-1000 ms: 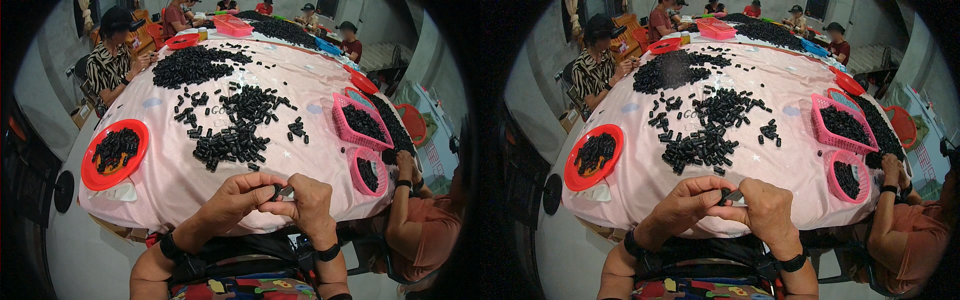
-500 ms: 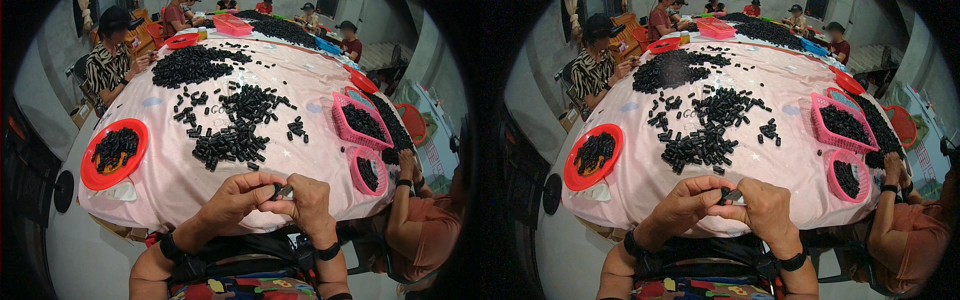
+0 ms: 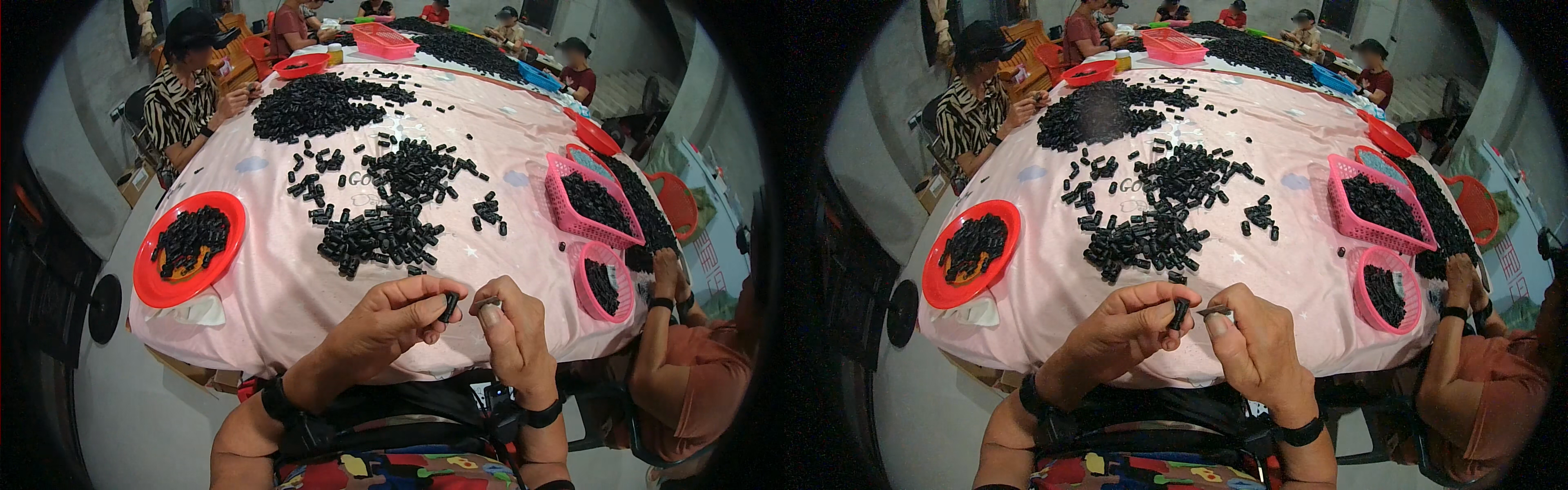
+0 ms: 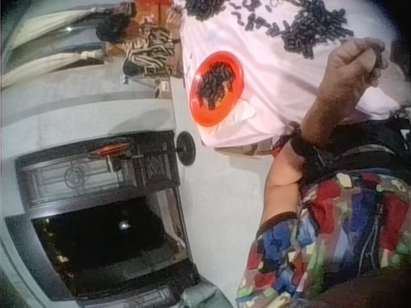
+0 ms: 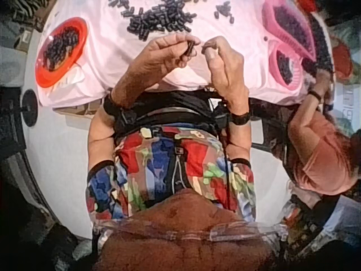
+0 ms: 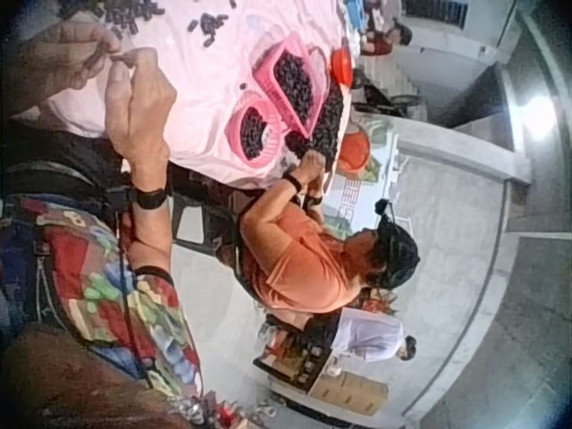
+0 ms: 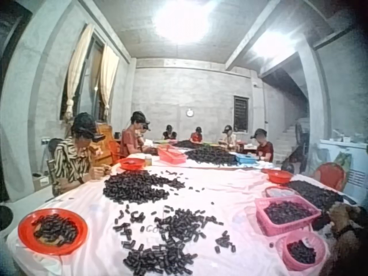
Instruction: Sorting and inspecting small black rubber or plastic components at a communal table.
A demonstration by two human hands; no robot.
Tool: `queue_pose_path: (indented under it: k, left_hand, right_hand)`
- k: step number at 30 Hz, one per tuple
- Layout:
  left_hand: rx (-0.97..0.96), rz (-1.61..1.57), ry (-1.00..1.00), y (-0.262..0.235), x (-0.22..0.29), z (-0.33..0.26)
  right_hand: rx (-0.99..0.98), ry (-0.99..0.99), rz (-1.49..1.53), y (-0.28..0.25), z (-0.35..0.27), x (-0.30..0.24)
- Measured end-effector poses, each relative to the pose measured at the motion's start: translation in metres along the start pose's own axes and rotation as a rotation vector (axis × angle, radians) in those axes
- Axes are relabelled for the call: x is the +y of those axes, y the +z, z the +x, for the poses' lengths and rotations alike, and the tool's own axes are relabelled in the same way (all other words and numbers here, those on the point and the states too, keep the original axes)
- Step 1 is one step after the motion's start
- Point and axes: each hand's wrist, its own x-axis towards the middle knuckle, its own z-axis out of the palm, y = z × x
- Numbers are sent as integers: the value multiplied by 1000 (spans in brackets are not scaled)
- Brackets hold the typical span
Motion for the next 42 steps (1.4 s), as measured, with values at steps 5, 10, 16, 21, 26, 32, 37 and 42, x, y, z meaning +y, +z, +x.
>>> queue_pose_path:
  k: [5,10,16,21,26,32,37,42]
  left_hand:
    - [5,34,33,0,2,0]
    - [1,68,64,2,4,0]
    - [21,53,52,-1,0,-1]
    - [-7,65,44,0,-3,1]
    - [-11,80,34,5,-2,-1]
    - [4,158,49,3,-4,-1]
    - [11,181,46,3,-2,-1]
    - [16,186,48,4,-2,-1]
  right_hand:
    - [6,49,88,5,0,1]
    - [19,164,52,5,4,-5]
    - [-3,64,-34,2,0,-6]
    - [17,41,-72,12,1,-2]
    - [14,53,-152,12,-1,4]
    - [28,26,-146,13,0,5]
    - [7,43,-166,13,-2,6]
    - [6,31,-148,13,-2,7]
